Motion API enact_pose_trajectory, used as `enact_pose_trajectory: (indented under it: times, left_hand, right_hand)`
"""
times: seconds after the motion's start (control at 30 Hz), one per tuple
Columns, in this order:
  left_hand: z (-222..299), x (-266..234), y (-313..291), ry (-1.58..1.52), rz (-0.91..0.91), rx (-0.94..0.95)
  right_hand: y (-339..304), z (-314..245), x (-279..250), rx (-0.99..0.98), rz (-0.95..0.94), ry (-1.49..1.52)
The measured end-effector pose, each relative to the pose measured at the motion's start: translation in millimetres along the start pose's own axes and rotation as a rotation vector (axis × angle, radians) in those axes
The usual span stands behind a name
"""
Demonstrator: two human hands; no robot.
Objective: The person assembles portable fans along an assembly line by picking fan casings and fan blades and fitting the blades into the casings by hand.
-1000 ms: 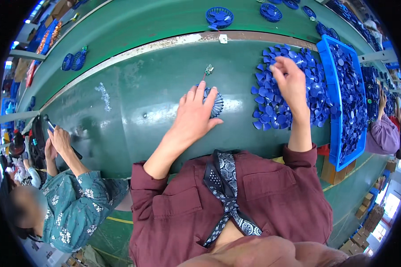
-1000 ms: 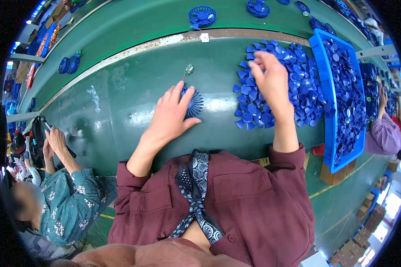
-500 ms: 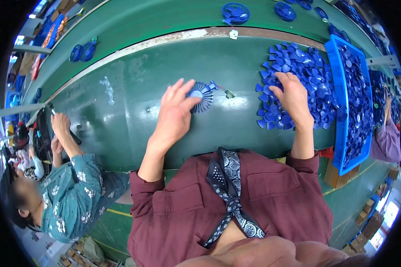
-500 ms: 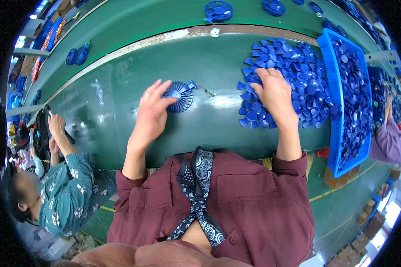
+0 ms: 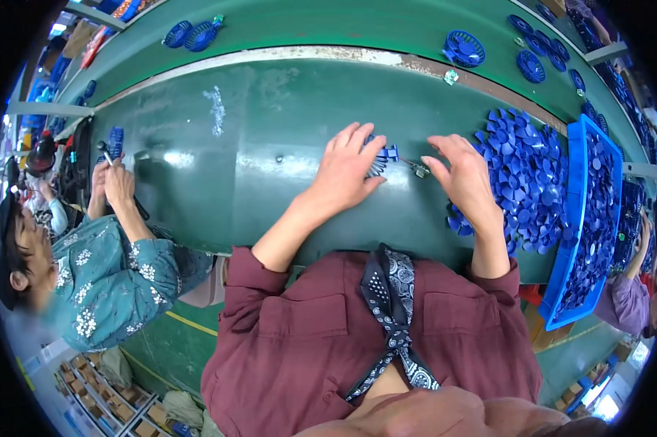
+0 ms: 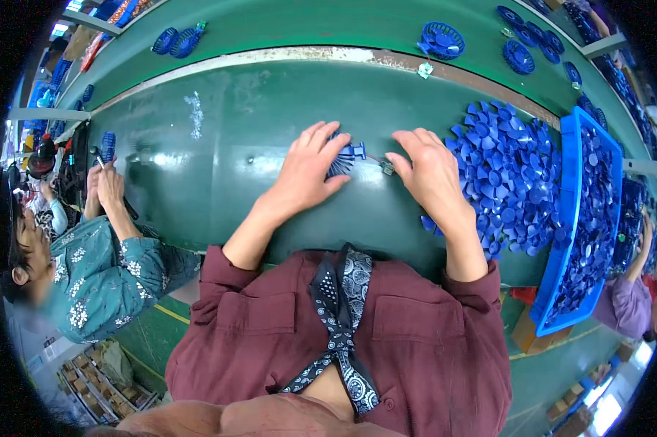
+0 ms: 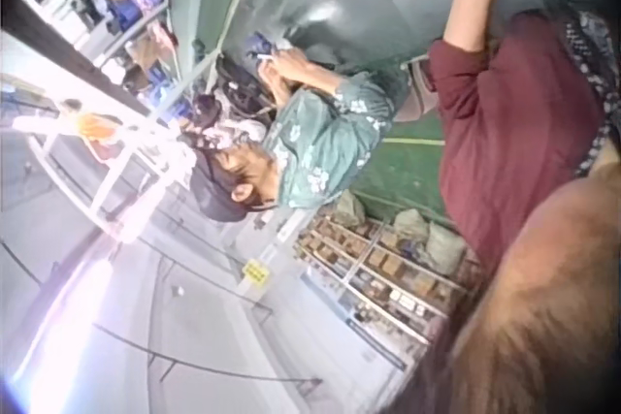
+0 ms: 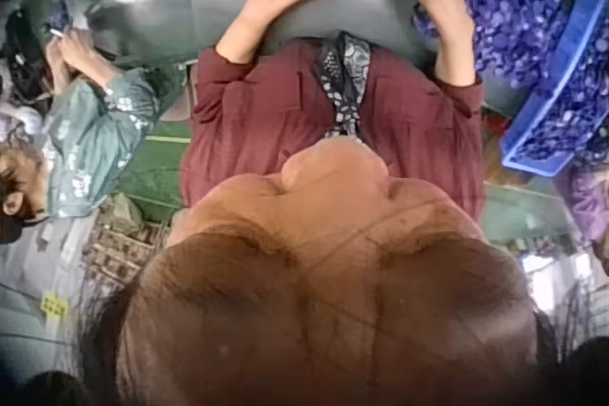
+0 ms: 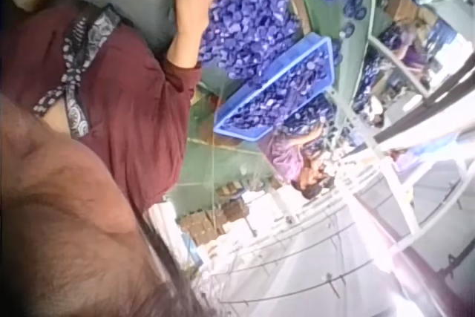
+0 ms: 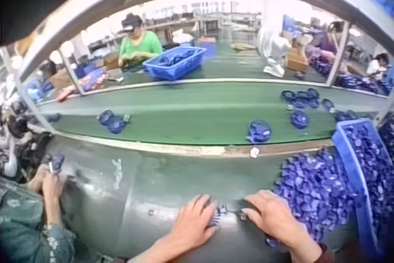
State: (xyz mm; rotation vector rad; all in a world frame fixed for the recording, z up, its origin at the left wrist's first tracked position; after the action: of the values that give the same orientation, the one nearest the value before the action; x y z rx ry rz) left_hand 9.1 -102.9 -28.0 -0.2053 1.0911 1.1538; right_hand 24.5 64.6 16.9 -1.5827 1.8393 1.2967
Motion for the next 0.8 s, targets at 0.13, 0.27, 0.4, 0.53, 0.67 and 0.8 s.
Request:
enact_pose_trajectory:
  times: [0.13,0.27,0.4,0.53,0.67,0.8]
  left_hand:
    - [-6,-6,-7,-0.053,-0.027,0.012]
    - [-8,-4,-8,-0.069,0.004,0.022]
    - [-15,-12,-6,-0.238,0.098,-0.005]
    - [-15,-28,-11,-0.554,0.089,-0.113]
    - [-13,-27,-14,-0.924,0.089,-0.221]
    - [-8,-26,-13,-0.978,0.091,-0.232]
  right_hand:
    - [-10,-5,27,-0.013,-0.073,0.066]
    - [-23,-14,48,-0.034,-0.04,0.074]
    - [-24,-10,42,0.056,0.054,0.184]
    - [-18,-44,6,0.026,0.108,0.423]
    - [-18,-54,-8,0.015,0.148,0.503]
    - [-21,-54,-11,-0.002,0.176,0.537]
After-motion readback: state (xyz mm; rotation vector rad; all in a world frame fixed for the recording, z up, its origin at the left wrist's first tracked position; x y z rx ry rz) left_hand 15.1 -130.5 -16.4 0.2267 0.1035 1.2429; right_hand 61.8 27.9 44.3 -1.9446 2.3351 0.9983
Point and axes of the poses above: each hand's wrist, its own y-axis towards the middle knuckle, its own x-axis out of the palm, z = x × y, the point moved 8 cm from there along y, towards the middle knuckle, and after that the axes turned 14 degrees about z, right-handed, at the moved point
